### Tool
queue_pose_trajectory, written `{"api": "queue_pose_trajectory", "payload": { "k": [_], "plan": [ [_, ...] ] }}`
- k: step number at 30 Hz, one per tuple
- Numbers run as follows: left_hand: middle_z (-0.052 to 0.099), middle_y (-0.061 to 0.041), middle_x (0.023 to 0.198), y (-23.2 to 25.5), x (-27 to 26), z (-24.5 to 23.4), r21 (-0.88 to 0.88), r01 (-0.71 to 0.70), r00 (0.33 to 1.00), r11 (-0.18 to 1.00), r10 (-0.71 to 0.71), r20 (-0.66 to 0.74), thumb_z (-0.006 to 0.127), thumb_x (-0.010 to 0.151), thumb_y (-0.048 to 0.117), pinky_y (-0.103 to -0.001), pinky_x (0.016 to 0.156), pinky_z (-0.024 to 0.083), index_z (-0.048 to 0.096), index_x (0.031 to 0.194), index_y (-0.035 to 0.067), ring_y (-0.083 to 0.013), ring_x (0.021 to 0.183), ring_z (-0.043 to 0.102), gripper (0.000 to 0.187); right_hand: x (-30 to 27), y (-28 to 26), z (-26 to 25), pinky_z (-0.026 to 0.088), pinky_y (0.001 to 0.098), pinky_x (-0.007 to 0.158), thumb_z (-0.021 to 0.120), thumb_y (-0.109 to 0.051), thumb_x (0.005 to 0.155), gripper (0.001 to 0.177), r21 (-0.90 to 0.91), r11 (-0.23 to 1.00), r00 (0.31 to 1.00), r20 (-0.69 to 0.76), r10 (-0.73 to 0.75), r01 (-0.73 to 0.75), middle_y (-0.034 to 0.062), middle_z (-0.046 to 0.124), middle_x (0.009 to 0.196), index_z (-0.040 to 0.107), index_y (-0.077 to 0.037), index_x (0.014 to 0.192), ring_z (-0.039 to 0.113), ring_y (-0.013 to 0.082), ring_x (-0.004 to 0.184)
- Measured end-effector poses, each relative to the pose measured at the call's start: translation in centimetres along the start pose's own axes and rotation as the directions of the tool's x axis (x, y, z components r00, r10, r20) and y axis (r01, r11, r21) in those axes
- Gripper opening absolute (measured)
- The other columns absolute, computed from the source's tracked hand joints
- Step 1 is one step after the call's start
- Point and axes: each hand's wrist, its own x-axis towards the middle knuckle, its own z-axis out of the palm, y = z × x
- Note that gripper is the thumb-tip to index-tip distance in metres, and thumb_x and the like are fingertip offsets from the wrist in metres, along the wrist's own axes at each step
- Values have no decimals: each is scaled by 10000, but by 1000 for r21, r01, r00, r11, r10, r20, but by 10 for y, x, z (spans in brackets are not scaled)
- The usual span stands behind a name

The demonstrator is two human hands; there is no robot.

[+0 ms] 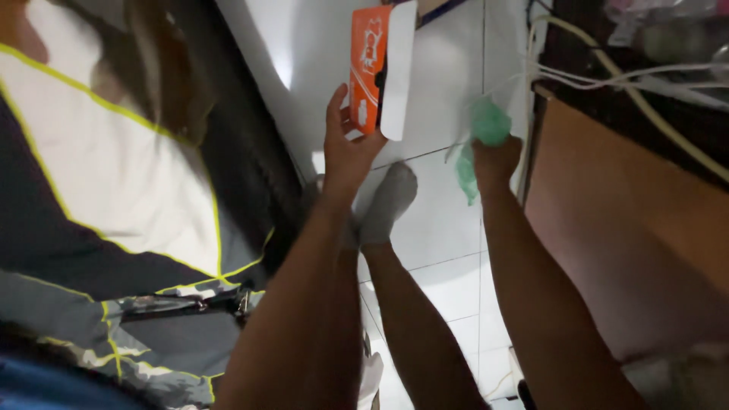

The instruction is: Organizing personal belongings on a shelf and folding a green t-shirt.

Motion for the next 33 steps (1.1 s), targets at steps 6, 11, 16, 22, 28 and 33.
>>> {"api": "queue_pose_trajectory", "payload": {
  "k": [6,11,16,22,28,33],
  "plan": [
    [525,-170,1369,38,-36,2,-46,-80,993,996,76,-88,856,797,103,-420,1017,594,264,1588,51,-276,1236,586,990,-71,-124,18,524,340,942,670,26,813,511,273,922,954,43,-296,274,89,623,1210,548,19,1310,624,207,1076],
    [535,-161,1378,103,-63,-17,-48,-216,961,975,204,-184,881,799,96,-400,999,600,267,1578,51,-260,1224,609,993,-143,-270,30,531,366,986,643,-22,839,510,621,778,858,345,-381,96,107,605,1215,539,19,1336,616,228,1105],
    [547,-157,1412,173,-97,-40,-142,-458,877,877,420,-234,866,813,40,-392,1031,581,285,1594,51,-239,1246,609,973,-228,-417,24,555,323,889,675,-115,871,438,396,914,570,733,-372,87,80,681,1149,608,28,1280,645,157,1026],
    [529,-134,1437,302,-197,-55,-116,-418,877,901,367,-311,816,807,29,-392,1022,541,295,1568,43,-223,1263,585,923,-314,-519,-30,556,331,756,659,-124,862,348,-21,916,719,627,-301,402,129,740,981,692,26,1175,665,158,865],
    [559,-124,1360,394,-302,-57,-199,-417,889,887,352,-293,840,805,137,-387,983,541,324,1522,30,-233,1187,605,890,-396,-608,-111,551,331,853,685,-60,797,476,97,748,648,435,-626,657,99,713,1095,598,-8,1262,683,171,977],
    [589,-111,1266,440,-373,-58,-386,-358,933,850,343,-111,839,778,139,-386,935,554,349,1522,66,-214,1116,611,894,-442,-641,-174,558,369,783,699,-179,926,289,-1,816,694,527,-491,578,129,770,952,710,-19,1167,689,210,887]
  ]
}}
